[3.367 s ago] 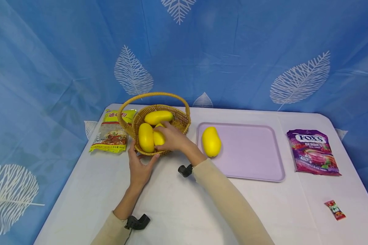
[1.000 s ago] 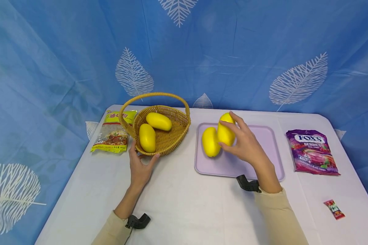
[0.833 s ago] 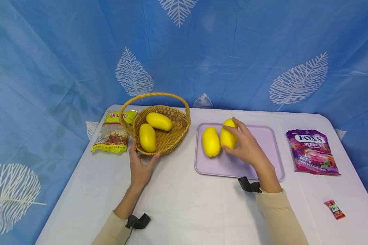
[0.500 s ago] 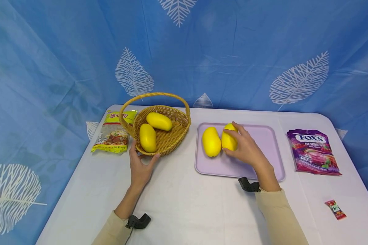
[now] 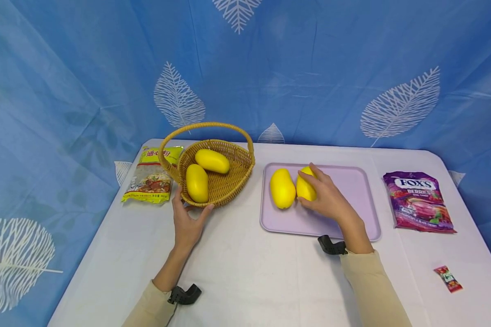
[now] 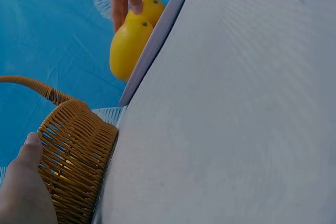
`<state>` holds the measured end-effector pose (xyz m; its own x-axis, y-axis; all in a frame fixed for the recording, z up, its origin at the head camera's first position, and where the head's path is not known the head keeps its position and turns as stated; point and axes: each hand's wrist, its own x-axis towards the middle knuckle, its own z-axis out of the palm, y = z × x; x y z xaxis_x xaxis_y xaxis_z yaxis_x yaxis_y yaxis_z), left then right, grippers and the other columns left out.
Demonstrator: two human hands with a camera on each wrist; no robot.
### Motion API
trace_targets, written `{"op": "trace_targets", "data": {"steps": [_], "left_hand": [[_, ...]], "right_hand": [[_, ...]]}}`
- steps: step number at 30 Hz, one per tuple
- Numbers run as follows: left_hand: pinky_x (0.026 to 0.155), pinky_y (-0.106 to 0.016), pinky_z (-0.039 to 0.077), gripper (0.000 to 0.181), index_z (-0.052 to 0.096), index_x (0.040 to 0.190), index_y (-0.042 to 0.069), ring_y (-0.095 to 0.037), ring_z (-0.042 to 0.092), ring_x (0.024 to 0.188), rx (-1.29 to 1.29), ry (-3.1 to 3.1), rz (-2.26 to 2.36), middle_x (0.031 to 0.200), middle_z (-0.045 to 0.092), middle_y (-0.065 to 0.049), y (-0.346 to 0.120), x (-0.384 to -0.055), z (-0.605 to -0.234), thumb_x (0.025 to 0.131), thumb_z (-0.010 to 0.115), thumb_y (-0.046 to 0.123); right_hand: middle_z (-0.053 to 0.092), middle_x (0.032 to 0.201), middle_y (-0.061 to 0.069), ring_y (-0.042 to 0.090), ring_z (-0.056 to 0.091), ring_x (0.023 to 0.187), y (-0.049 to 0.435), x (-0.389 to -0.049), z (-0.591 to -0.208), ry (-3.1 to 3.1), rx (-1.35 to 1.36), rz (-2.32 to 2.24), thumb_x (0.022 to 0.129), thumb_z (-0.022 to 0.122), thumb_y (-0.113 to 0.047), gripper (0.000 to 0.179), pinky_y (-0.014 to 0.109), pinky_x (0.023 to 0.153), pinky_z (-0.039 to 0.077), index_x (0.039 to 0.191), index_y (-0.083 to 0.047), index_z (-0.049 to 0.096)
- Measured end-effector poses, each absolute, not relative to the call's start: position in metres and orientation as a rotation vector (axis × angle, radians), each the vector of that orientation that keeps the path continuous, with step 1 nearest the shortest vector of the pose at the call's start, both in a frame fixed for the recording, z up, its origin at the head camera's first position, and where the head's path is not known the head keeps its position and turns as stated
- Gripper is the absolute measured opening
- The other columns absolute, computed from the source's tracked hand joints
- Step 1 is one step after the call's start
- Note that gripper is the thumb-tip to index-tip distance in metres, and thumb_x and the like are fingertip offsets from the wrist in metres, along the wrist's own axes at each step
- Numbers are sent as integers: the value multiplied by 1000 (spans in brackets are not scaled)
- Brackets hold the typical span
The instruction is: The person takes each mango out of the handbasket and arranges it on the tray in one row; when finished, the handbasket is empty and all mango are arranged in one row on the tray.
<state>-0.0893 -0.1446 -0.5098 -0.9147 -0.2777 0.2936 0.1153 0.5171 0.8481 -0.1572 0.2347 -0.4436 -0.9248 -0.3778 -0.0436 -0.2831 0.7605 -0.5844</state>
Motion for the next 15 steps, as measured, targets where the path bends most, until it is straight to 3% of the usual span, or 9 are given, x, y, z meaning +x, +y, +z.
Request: {"op": "trace_targets", "data": {"steps": [15], "left_hand": [[95,-42,43,101,17,155,11,-25,42,128,125,-2363,-1384,152,31,-13,-145,-90,-510,82,79,43]], "right_hand": [[22,158,27,52,24,139,235,-155,-443,2851,-562,-888,84,77,-20,69,68,107,26,143,2,47]]}}
